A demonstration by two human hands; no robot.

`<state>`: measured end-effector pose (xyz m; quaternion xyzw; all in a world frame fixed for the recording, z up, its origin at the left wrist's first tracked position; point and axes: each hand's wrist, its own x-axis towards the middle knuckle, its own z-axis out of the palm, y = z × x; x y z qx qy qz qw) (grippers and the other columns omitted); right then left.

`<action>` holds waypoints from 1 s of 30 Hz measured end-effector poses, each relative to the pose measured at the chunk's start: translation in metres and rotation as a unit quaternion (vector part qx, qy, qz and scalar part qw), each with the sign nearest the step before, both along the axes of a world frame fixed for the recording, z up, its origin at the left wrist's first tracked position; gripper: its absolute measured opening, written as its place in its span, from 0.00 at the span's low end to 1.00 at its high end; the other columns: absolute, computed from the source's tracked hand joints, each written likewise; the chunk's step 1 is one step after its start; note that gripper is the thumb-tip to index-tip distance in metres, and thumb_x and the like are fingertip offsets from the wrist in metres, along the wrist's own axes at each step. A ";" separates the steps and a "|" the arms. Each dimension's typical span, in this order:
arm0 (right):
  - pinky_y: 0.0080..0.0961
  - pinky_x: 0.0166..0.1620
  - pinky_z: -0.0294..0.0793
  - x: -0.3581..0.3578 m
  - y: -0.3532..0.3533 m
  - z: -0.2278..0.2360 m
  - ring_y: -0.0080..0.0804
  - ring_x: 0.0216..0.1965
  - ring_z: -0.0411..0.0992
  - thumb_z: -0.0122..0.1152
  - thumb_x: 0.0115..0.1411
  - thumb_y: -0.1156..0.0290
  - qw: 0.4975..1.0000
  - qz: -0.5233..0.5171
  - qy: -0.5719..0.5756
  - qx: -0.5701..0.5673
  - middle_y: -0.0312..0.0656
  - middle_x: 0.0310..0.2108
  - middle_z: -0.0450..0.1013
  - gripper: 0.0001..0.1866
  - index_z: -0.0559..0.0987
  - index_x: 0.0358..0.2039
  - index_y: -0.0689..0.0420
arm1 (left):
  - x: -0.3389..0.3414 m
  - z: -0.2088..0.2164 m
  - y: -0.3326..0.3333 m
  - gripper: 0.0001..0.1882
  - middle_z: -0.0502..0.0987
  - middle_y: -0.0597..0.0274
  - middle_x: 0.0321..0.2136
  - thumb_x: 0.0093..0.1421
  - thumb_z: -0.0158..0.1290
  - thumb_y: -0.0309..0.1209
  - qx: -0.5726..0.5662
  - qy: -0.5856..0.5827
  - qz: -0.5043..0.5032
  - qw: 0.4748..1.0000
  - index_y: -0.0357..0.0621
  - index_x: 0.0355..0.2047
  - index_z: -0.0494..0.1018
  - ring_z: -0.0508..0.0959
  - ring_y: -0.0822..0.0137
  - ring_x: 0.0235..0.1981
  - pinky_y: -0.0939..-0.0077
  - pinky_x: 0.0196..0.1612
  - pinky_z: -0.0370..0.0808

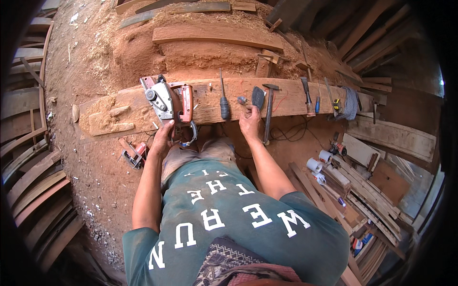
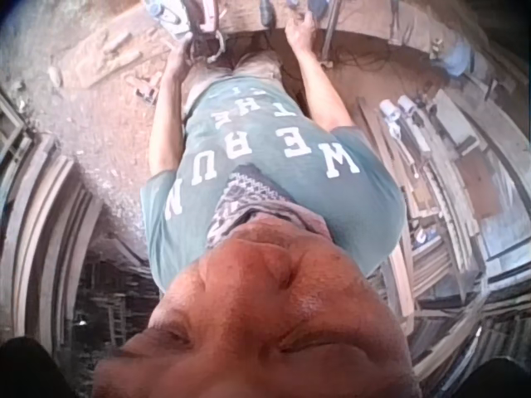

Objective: The person assembles a handheld power tool, likely a planer, by attaching a blade guard and securing it with a screwdriver. They then use a hammer to tap a component into place and place the assembled tool into a bucket.

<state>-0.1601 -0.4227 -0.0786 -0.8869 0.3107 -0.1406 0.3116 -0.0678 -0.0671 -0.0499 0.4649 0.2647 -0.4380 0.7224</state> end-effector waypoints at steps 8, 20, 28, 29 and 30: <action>0.38 0.41 0.75 0.009 0.013 -0.005 0.40 0.33 0.76 0.68 0.56 0.70 0.997 -0.031 0.056 0.033 0.42 0.28 0.75 0.15 0.78 0.42 0.61 | 0.006 0.019 -0.010 0.26 0.77 0.65 0.42 0.66 0.62 0.48 0.008 0.004 0.018 1.000 0.46 0.55 0.70 0.79 0.67 0.40 0.66 0.47 0.78; 0.46 0.68 0.65 0.038 -0.066 -0.003 0.59 0.68 0.62 0.80 0.48 0.61 0.973 -0.125 0.195 -0.024 0.62 0.66 0.63 0.48 0.65 0.65 0.64 | 0.013 0.003 0.003 0.18 0.69 0.75 0.24 0.62 0.66 0.49 0.060 -0.016 -0.056 0.997 0.54 0.34 0.72 0.66 0.78 0.24 0.80 0.28 0.60; 0.43 0.72 0.60 0.039 -0.067 0.004 0.56 0.72 0.57 0.77 0.50 0.63 0.987 -0.066 0.141 -0.030 0.59 0.72 0.56 0.49 0.62 0.68 0.65 | 0.015 0.027 -0.009 0.15 0.72 0.75 0.23 0.64 0.64 0.47 0.074 -0.021 -0.019 0.997 0.54 0.31 0.73 0.66 0.80 0.22 0.80 0.24 0.58; 0.42 0.73 0.59 0.040 -0.065 0.007 0.55 0.73 0.56 0.76 0.50 0.63 0.987 -0.064 0.145 -0.037 0.59 0.72 0.56 0.50 0.61 0.69 0.66 | 0.014 0.023 -0.007 0.15 0.72 0.75 0.22 0.64 0.63 0.47 0.072 -0.025 -0.021 0.997 0.54 0.31 0.73 0.66 0.80 0.22 0.80 0.24 0.57; 0.41 0.73 0.59 0.041 -0.062 0.011 0.54 0.73 0.56 0.75 0.50 0.63 0.986 -0.062 0.149 -0.044 0.59 0.72 0.56 0.51 0.60 0.70 0.66 | 0.012 0.020 -0.005 0.15 0.72 0.75 0.22 0.65 0.63 0.47 0.071 -0.028 -0.024 0.997 0.55 0.30 0.73 0.66 0.81 0.22 0.80 0.24 0.57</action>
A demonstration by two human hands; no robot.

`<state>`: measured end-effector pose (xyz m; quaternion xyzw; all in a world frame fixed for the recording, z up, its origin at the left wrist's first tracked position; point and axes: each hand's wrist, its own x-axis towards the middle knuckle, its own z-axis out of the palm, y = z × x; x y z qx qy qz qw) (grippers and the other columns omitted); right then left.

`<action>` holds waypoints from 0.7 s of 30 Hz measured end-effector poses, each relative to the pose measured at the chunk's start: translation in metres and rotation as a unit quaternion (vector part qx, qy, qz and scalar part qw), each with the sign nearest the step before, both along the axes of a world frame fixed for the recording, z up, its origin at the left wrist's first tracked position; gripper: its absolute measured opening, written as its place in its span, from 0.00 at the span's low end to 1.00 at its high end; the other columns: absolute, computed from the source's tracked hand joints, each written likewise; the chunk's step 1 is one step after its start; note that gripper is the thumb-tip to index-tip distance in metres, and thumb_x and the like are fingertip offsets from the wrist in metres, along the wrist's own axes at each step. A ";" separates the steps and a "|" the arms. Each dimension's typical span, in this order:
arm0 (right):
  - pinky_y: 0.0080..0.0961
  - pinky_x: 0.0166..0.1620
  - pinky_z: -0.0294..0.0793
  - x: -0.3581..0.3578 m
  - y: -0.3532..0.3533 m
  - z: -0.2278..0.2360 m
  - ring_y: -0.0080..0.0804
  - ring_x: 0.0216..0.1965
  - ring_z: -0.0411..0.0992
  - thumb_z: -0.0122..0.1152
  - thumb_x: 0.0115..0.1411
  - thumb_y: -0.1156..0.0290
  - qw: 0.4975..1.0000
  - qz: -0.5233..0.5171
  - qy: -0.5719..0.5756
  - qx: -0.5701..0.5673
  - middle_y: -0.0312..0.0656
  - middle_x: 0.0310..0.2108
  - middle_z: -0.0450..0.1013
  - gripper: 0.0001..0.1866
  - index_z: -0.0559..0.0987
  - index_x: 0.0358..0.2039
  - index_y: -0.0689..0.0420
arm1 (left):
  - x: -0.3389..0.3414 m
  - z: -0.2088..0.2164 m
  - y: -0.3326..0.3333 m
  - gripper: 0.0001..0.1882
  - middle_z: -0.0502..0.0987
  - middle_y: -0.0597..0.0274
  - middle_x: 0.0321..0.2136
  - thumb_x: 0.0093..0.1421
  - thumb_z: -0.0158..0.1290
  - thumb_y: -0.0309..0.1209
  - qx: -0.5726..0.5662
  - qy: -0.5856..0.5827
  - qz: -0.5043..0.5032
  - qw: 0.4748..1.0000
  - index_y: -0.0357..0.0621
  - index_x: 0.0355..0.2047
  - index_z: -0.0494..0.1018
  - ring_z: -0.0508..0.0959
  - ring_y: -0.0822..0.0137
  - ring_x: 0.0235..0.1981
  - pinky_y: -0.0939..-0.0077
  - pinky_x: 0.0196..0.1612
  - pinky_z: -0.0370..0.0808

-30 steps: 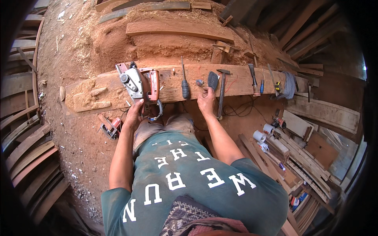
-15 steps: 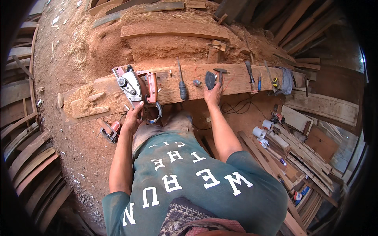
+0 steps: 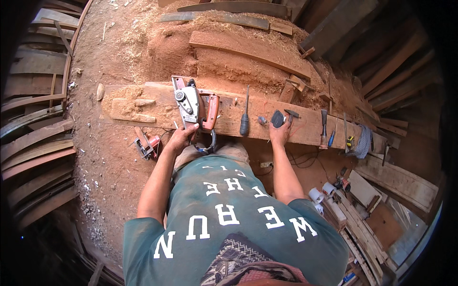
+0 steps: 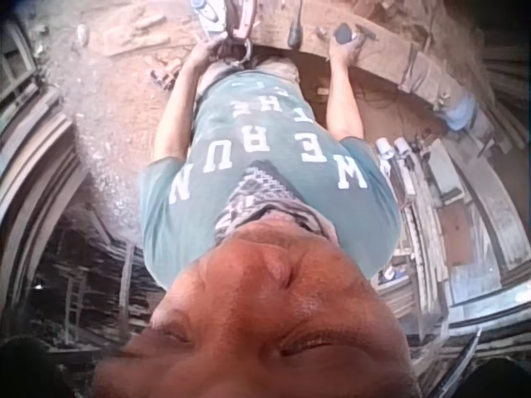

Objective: The person assembles a handheld power tool, likely a planer, by attaching a blade guard and securing it with a screwdriver. They then use a hammer to tap a component into place and place the assembled tool into a bucket.

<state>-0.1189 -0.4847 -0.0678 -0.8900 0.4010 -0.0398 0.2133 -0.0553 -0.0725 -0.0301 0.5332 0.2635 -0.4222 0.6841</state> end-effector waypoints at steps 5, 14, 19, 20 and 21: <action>0.43 0.69 0.64 0.003 -0.012 -0.004 0.55 0.69 0.62 0.75 0.50 0.61 0.999 0.038 0.015 -0.036 0.61 0.69 0.61 0.50 0.62 0.68 0.67 | 0.009 0.015 -0.007 0.16 0.71 0.75 0.20 0.62 0.65 0.49 0.036 -0.009 -0.025 0.999 0.56 0.31 0.73 0.65 0.80 0.21 0.80 0.23 0.55; 0.48 0.51 0.78 -0.002 -0.026 0.032 0.61 0.45 0.79 0.73 0.48 0.54 0.994 -0.040 0.083 -0.066 0.62 0.41 0.80 0.30 0.79 0.41 0.67 | 0.016 0.002 0.012 0.31 0.80 0.59 0.49 0.60 0.66 0.48 -0.020 0.010 -0.059 0.998 0.43 0.57 0.73 0.81 0.63 0.46 0.65 0.47 0.78; 0.38 0.45 0.80 0.038 0.024 0.098 0.44 0.39 0.82 0.74 0.50 0.57 0.998 0.031 0.060 0.011 0.54 0.37 0.82 0.28 0.80 0.44 0.66 | 0.022 -0.021 0.037 0.21 0.79 0.62 0.47 0.66 0.61 0.43 -0.136 0.060 0.007 0.989 0.45 0.54 0.75 0.79 0.66 0.46 0.63 0.50 0.80; 0.37 0.45 0.80 0.050 0.043 0.106 0.42 0.38 0.82 0.74 0.50 0.57 0.996 0.071 0.054 -0.007 0.52 0.36 0.82 0.28 0.80 0.45 0.66 | 0.024 -0.025 0.041 0.21 0.79 0.62 0.48 0.66 0.60 0.43 -0.157 0.063 0.005 0.986 0.45 0.53 0.75 0.79 0.66 0.47 0.62 0.50 0.81; 0.35 0.44 0.80 0.063 0.064 0.115 0.39 0.37 0.82 0.74 0.50 0.57 0.992 0.112 0.049 -0.025 0.51 0.36 0.82 0.28 0.80 0.45 0.66 | 0.027 -0.028 0.044 0.22 0.79 0.61 0.49 0.67 0.60 0.42 -0.147 0.061 -0.013 0.987 0.45 0.55 0.75 0.79 0.66 0.48 0.63 0.49 0.82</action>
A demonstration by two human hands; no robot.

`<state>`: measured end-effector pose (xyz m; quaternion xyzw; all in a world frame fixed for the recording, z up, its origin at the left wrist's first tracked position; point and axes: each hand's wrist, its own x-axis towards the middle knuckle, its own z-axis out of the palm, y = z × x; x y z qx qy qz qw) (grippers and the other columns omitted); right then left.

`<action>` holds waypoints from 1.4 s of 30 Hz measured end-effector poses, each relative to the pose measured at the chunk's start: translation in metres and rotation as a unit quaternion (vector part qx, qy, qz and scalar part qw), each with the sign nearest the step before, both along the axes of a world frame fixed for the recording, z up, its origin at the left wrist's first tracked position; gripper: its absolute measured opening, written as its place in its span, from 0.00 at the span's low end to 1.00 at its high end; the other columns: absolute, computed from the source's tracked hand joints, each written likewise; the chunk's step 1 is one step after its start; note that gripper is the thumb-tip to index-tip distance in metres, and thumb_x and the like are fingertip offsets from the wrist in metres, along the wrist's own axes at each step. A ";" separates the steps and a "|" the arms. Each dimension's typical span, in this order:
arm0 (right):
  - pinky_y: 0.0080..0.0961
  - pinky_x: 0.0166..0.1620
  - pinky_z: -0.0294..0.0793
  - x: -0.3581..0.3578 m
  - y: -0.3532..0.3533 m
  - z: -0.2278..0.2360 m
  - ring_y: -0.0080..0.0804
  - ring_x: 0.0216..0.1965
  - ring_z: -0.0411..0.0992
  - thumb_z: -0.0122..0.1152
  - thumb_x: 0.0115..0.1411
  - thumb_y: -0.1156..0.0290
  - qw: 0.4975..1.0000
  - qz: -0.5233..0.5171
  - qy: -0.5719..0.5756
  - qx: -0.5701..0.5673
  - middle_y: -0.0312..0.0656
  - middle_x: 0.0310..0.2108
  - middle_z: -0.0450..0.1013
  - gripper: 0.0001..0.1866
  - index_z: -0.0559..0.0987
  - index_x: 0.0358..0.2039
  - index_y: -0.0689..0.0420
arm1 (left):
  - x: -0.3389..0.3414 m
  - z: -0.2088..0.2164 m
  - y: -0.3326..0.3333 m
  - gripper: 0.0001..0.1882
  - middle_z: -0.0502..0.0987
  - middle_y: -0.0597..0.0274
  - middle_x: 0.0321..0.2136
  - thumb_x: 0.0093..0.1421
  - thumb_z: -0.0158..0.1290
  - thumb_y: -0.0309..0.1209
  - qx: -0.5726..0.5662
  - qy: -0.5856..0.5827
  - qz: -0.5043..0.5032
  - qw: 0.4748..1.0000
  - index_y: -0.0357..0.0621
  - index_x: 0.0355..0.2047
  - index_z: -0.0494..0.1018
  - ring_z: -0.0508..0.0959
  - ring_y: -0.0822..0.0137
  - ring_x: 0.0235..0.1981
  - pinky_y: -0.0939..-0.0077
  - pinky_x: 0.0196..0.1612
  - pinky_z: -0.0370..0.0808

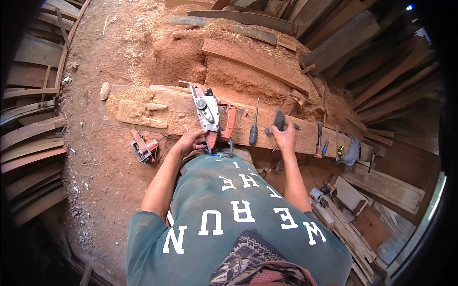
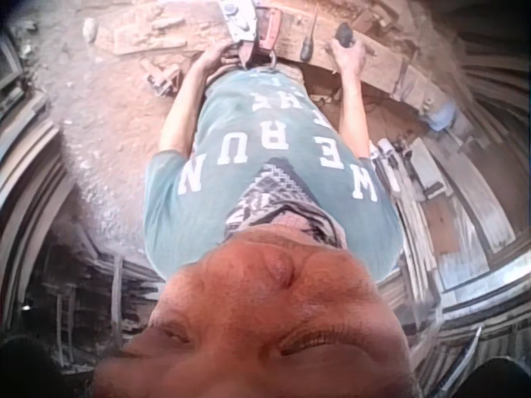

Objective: The person assembles a handheld power tool, likely a planer, by attaching a blade guard and securing it with a screwdriver. They then use a hammer to tap a component into place and place the assembled tool into a bucket.

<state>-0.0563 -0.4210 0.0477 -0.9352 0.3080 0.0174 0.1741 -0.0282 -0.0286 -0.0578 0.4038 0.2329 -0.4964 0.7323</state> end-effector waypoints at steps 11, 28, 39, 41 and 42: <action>0.42 0.53 0.80 0.100 0.198 0.046 0.55 0.47 0.80 0.72 0.49 0.54 0.943 0.292 0.107 0.117 0.62 0.46 0.79 0.36 0.78 0.50 0.70 | 0.027 0.006 0.010 0.36 0.76 0.57 0.58 0.66 0.57 0.36 0.055 -0.050 -0.034 0.997 0.44 0.71 0.58 0.80 0.62 0.54 0.59 0.52 0.82; 0.47 0.49 0.82 0.129 0.236 0.022 0.60 0.45 0.80 0.73 0.48 0.55 0.925 0.322 0.199 0.045 0.66 0.41 0.80 0.33 0.80 0.43 0.73 | 0.068 0.004 -0.009 0.24 0.82 0.55 0.47 0.67 0.58 0.26 0.118 -0.292 0.189 0.930 0.37 0.62 0.73 0.81 0.68 0.47 0.73 0.52 0.79; 0.54 0.49 0.79 0.112 0.222 0.001 0.62 0.45 0.80 0.70 0.53 0.54 0.909 0.405 0.098 0.010 0.64 0.41 0.79 0.35 0.73 0.52 0.68 | 0.076 -0.006 -0.011 0.25 0.83 0.53 0.48 0.63 0.64 0.26 0.141 -0.277 0.161 0.937 0.37 0.59 0.73 0.82 0.66 0.49 0.70 0.55 0.79; 0.55 0.49 0.79 0.112 0.223 0.002 0.62 0.45 0.79 0.69 0.54 0.54 0.909 0.406 0.094 0.017 0.64 0.42 0.78 0.34 0.74 0.52 0.67 | 0.077 -0.007 -0.011 0.25 0.83 0.52 0.49 0.63 0.64 0.26 0.158 -0.282 0.148 0.935 0.37 0.60 0.73 0.81 0.66 0.50 0.70 0.55 0.79; 0.56 0.49 0.79 0.112 0.223 0.003 0.62 0.45 0.79 0.69 0.54 0.54 0.908 0.407 0.092 0.021 0.64 0.43 0.78 0.33 0.74 0.52 0.67 | 0.076 -0.008 -0.011 0.25 0.83 0.52 0.49 0.63 0.64 0.26 0.156 -0.284 0.156 0.933 0.38 0.60 0.73 0.81 0.65 0.50 0.70 0.55 0.79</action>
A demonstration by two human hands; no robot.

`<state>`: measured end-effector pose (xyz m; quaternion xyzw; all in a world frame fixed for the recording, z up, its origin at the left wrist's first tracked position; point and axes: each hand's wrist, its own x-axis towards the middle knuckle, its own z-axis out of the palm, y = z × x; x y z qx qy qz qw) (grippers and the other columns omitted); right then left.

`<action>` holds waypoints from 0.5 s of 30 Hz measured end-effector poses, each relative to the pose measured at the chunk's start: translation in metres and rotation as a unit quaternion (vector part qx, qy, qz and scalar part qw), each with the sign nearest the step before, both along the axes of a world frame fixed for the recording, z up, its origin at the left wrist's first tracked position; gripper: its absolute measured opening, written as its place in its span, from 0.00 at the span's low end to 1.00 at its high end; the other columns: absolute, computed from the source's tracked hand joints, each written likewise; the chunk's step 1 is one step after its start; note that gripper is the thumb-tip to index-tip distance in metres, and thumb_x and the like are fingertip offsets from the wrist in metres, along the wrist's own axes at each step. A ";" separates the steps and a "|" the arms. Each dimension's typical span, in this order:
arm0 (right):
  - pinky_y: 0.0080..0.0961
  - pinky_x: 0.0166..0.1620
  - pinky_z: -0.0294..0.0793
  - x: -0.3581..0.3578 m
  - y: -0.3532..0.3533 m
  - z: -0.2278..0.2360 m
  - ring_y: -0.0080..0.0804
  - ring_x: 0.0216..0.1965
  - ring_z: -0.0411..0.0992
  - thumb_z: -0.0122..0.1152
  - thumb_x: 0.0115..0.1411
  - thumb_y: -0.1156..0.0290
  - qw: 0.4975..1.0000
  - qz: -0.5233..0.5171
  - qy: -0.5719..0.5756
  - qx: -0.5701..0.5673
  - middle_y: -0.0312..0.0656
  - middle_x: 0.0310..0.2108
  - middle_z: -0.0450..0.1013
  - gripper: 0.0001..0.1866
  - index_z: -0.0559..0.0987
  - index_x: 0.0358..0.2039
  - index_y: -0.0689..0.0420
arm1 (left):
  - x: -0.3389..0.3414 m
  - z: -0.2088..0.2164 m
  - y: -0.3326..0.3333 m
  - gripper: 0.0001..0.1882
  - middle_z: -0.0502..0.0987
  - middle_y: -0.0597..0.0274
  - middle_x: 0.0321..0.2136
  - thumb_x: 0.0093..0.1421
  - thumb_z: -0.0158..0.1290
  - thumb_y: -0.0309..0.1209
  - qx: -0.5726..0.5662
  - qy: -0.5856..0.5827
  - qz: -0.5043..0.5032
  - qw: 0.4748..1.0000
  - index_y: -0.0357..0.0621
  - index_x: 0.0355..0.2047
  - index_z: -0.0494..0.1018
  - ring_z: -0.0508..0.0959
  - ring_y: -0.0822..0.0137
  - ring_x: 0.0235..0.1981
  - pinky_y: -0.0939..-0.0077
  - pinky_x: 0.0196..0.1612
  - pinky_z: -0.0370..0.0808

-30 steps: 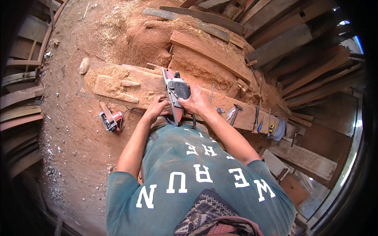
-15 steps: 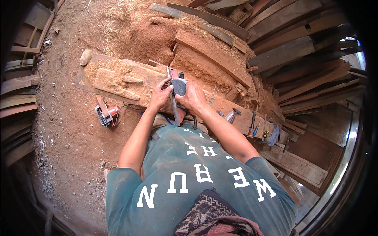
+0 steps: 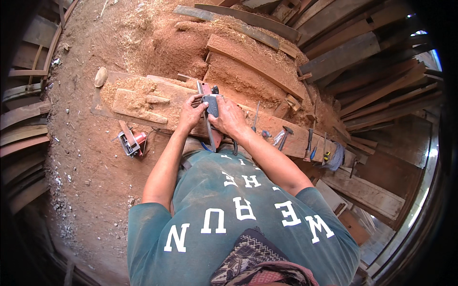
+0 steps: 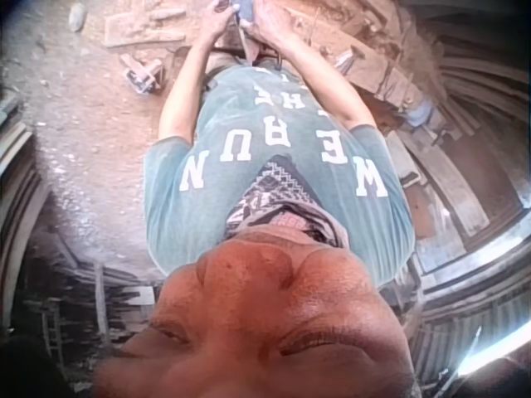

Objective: The person assembles a handheld power tool, likely a planer, by attaching a blade guard and securing it with a screwdriver. They then use a hammer to tap a component into place and place the assembled tool into a bucket.

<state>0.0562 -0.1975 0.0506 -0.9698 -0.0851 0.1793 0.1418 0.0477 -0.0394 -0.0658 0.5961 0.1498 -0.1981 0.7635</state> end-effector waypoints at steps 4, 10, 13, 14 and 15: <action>0.57 0.50 0.78 0.001 0.000 0.006 0.62 0.46 0.79 0.69 0.55 0.53 1.000 -0.007 0.019 -0.004 0.63 0.43 0.79 0.34 0.74 0.53 0.65 | -0.004 0.004 -0.006 0.27 0.82 0.51 0.50 0.62 0.64 0.27 -0.040 0.007 0.030 0.999 0.39 0.61 0.73 0.82 0.63 0.50 0.68 0.54 0.79; 0.49 0.51 0.78 0.021 -0.037 0.019 0.58 0.49 0.79 0.66 0.59 0.55 0.983 -0.094 0.127 0.099 0.60 0.45 0.81 0.26 0.81 0.52 0.61 | -0.005 0.013 -0.011 0.28 0.79 0.51 0.51 0.60 0.64 0.28 0.229 -0.148 0.022 0.962 0.46 0.61 0.74 0.78 0.57 0.54 0.62 0.58 0.76; 0.50 0.50 0.78 0.011 -0.070 0.016 0.59 0.47 0.80 0.63 0.62 0.59 0.992 -0.023 0.061 0.108 0.60 0.43 0.81 0.21 0.83 0.49 0.61 | -0.004 0.006 -0.011 0.23 0.79 0.53 0.51 0.61 0.63 0.27 0.187 -0.155 0.016 0.970 0.46 0.58 0.77 0.78 0.57 0.54 0.63 0.59 0.75; 0.48 0.51 0.78 0.007 -0.070 0.030 0.58 0.48 0.79 0.62 0.63 0.63 0.985 -0.031 0.115 0.124 0.58 0.43 0.81 0.18 0.84 0.47 0.61 | -0.004 0.001 -0.011 0.23 0.79 0.53 0.51 0.61 0.63 0.27 0.172 -0.148 0.014 0.974 0.46 0.57 0.77 0.79 0.57 0.54 0.63 0.59 0.75; 0.48 0.51 0.77 -0.002 -0.075 0.020 0.58 0.48 0.79 0.62 0.62 0.64 0.984 -0.010 0.104 0.142 0.58 0.42 0.81 0.17 0.84 0.46 0.61 | -0.004 -0.003 -0.011 0.22 0.80 0.53 0.51 0.61 0.62 0.27 0.157 -0.141 0.013 0.977 0.46 0.57 0.77 0.79 0.58 0.54 0.63 0.59 0.75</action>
